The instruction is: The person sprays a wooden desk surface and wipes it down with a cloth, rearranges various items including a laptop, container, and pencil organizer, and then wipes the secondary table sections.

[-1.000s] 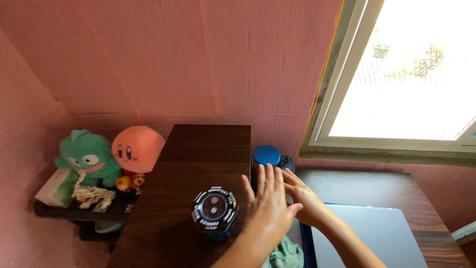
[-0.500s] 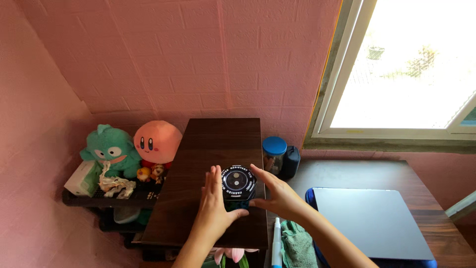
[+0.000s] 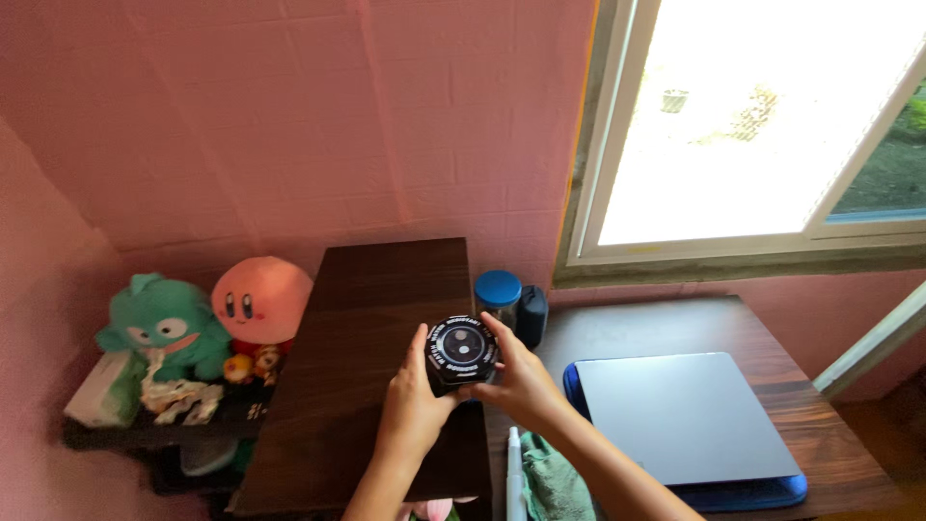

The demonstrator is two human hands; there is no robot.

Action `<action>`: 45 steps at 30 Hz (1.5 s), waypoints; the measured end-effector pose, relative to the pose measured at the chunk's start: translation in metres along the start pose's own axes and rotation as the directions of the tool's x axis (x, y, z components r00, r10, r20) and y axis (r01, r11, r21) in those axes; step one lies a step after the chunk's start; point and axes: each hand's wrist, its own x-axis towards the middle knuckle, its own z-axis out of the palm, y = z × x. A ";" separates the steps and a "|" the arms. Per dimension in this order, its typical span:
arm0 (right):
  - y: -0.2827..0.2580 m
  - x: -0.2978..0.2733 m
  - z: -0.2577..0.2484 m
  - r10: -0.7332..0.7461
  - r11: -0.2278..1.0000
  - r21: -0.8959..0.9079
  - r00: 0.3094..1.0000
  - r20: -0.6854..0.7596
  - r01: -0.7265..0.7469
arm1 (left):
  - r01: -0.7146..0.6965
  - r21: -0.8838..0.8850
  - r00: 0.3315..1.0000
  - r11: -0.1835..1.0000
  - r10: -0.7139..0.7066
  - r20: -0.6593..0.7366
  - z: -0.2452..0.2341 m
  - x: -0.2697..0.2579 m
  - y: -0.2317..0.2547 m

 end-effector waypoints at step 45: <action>0.387 0.121 -0.155 0.249 0.897 -0.253 0.887 -0.388 -0.363 | 0.808 -0.433 0.580 0.399 -0.416 0.700 0.408 0.152 -0.093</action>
